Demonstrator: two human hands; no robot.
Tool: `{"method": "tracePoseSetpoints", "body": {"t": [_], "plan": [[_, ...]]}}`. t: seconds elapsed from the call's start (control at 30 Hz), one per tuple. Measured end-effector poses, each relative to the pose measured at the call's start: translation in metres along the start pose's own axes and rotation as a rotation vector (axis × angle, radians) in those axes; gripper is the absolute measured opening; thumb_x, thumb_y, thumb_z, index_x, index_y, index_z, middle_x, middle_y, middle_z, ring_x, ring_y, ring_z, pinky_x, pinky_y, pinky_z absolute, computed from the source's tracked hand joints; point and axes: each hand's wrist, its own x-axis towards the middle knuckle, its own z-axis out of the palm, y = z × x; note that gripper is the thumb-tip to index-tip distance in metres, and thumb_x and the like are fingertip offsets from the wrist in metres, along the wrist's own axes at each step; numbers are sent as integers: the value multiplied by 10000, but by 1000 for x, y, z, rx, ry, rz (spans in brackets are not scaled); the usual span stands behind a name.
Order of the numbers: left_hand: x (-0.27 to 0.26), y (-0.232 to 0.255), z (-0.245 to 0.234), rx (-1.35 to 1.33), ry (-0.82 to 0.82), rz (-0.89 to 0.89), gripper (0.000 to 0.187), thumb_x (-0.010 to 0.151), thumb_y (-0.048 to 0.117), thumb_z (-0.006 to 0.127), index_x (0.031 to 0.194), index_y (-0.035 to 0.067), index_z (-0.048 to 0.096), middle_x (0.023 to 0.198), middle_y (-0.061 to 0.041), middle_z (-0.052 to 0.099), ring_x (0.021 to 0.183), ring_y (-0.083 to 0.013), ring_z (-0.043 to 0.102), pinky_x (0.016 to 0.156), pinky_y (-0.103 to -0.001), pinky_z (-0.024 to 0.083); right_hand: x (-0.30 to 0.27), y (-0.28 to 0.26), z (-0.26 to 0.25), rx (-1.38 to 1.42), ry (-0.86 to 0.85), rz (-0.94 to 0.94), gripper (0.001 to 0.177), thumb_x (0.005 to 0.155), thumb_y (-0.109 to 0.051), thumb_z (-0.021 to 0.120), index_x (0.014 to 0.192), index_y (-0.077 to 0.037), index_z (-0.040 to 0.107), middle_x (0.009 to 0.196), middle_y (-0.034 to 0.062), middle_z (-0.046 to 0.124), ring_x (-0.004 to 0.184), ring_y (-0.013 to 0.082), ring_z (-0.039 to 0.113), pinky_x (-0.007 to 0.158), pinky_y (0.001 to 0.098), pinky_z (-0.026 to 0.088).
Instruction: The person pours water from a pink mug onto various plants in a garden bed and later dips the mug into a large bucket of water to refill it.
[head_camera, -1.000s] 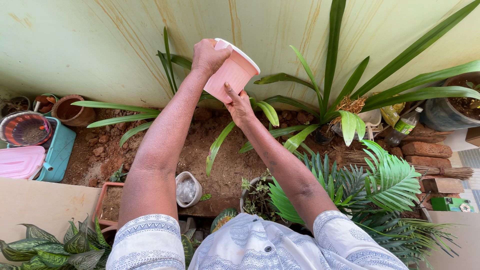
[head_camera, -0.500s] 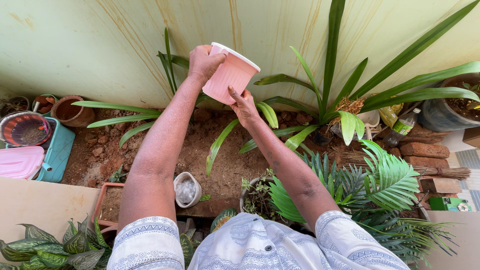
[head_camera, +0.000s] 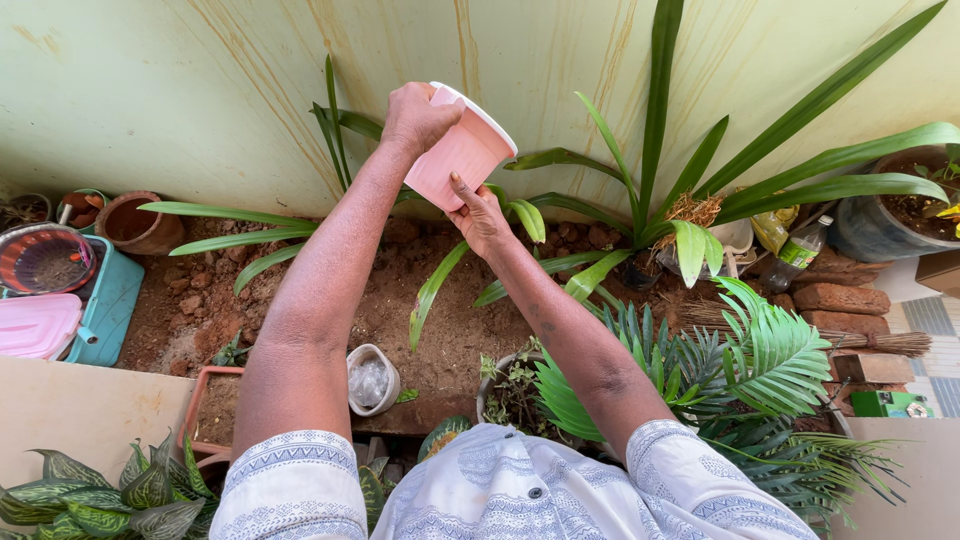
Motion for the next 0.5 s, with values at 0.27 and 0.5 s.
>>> {"method": "tracePoseSetpoints", "body": {"t": [0.27,0.5], "plan": [[1,0,3,2,-3,12,349,764,375,720,807,30,759,756,-130,749,723,-213,743,726,-375,601,-2,-1,0,12,-7,-3,860,798,-441,858,1406,8,448,1342,127,591,1247,217,579,1094,434,470],[-1,-2,1,2,-8,12,353,770,368,719,780,16,739,740,-133,744,700,-206,736,705,-373,599,0,4,-2,24,-1,-6,857,798,-425,862,1406,8,441,1344,135,594,1248,224,585,1084,432,479]]}}
